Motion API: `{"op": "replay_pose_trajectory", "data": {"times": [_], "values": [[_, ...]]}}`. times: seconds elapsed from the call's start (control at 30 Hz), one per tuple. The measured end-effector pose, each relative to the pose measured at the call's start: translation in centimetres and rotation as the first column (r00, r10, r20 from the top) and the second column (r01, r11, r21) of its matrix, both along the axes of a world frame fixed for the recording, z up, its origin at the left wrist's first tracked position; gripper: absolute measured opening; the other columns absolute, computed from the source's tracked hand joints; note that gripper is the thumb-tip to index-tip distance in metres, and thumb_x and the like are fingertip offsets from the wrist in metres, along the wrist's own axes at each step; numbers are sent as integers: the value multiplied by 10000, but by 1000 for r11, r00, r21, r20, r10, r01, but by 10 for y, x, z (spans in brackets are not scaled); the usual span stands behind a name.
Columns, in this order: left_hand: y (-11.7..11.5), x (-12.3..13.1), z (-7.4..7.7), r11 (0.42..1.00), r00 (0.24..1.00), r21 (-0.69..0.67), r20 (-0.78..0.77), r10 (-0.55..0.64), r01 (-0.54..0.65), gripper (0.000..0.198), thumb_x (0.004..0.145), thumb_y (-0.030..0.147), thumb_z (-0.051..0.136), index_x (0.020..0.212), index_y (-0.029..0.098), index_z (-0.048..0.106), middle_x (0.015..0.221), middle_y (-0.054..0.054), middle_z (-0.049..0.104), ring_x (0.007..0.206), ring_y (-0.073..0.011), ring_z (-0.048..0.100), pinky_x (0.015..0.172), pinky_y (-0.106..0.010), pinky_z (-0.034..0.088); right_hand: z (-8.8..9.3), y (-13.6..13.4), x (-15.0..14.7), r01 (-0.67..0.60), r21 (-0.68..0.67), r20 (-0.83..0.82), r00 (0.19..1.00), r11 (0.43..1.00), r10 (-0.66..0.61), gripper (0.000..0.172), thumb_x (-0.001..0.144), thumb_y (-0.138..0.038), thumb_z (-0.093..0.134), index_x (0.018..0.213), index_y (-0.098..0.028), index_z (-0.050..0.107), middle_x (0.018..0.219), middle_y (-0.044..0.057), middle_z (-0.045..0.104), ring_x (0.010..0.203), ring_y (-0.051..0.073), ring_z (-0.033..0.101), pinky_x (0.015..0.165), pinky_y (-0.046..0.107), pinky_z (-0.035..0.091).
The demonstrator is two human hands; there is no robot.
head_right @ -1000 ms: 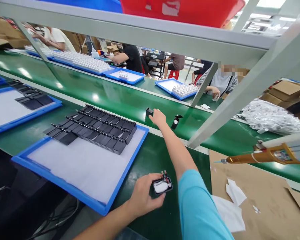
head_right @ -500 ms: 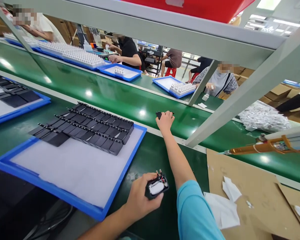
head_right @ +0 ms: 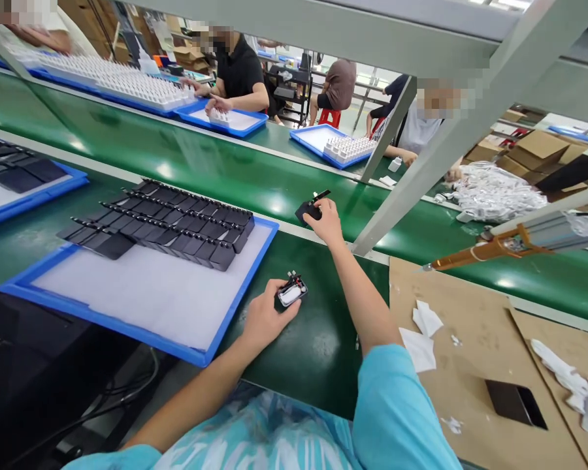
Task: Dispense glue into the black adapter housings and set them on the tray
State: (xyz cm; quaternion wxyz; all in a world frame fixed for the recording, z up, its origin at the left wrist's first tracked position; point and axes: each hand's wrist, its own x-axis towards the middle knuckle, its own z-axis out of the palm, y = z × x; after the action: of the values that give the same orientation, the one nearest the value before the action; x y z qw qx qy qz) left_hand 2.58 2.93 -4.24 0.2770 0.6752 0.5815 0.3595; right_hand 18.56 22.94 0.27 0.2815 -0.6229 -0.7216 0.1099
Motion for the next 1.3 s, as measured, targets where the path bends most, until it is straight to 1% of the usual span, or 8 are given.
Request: {"op": "replay_pose_trajectory", "data": {"times": [0.27, 0.4, 0.53, 0.7, 0.9, 1.07, 1.2, 1.3], "values": [[6, -1, -2, 992, 975, -88, -192, -111, 95, 236, 829, 341, 611, 1009, 226, 512, 912, -41, 691, 829, -255, 673, 671, -305, 469, -14, -141, 48, -77, -46, 5, 997, 996, 77, 282, 801, -407, 584, 1018, -234, 531, 1346, 107, 516, 1180, 278, 548, 879, 411, 504], [10, -5, -2, 976, 987, -169, -63, -149, 137, 342, 788, 396, 672, 1042, 230, 513, 1024, -44, 689, 920, -251, 671, 744, -326, 500, -33, -159, 40, -32, -75, 14, 999, 997, 33, 299, 799, -393, 582, 1046, -229, 540, 1403, 116, 474, 1154, 297, 581, 847, 448, 529], [18, -5, -6, 968, 984, -192, 107, -144, 163, 538, 774, 510, 679, 1197, 224, 509, 1224, -89, 641, 1140, -258, 611, 932, -378, 491, -23, -170, 48, -98, -83, 42, 994, 992, 102, 486, 786, -474, 613, 1193, -228, 514, 1477, 137, 398, 1294, 321, 485, 936, 478, 504], [28, 8, -15, 971, 942, -151, 308, -133, 186, 388, 858, 425, 595, 1195, 238, 549, 1257, -72, 630, 1197, -218, 581, 998, -354, 468, -13, -216, 119, 9, -68, 151, 989, 998, 1, 463, 887, -458, 478, 1300, -250, 485, 1249, 116, 597, 1112, 281, 601, 897, 463, 506], [28, 19, -17, 996, 965, -27, 253, -70, 79, 201, 848, 317, 582, 1015, 204, 590, 963, -27, 691, 900, -169, 673, 844, -288, 517, -49, -278, 187, 155, -154, 212, 970, 976, -120, 334, 861, -470, 499, 1072, -265, 656, 1138, 85, 647, 1072, 286, 600, 913, 468, 487], [22, 19, -11, 994, 990, 102, 126, -55, 42, 155, 819, 227, 576, 972, 212, 599, 916, -2, 707, 875, -155, 670, 833, -261, 503, -61, -289, 198, 236, -65, 87, 969, 970, -230, 259, 843, -463, 524, 804, -243, 656, 928, 63, 681, 876, 248, 642, 770, 403, 511], [23, 16, -9, 983, 992, 149, 51, -116, 107, 239, 800, 163, 555, 1023, 210, 627, 980, -16, 722, 927, -163, 664, 885, -280, 495, -43, -277, 188, 382, 72, 5, 924, 922, -383, 327, 923, -457, 393, 1015, -203, 576, 888, 88, 680, 725, 203, 630, 643, 349, 511], [24, 13, -6, 964, 979, 188, -117, -166, 186, 309, 823, 166, 543, 1115, 207, 631, 1007, -31, 718, 950, -191, 630, 904, -324, 481, -32, -251, 158, 339, 138, 12, 939, 931, -344, 347, 963, -406, 320, 1142, -195, 530, 1049, 123, 670, 857, 193, 646, 762, 336, 522]]}}
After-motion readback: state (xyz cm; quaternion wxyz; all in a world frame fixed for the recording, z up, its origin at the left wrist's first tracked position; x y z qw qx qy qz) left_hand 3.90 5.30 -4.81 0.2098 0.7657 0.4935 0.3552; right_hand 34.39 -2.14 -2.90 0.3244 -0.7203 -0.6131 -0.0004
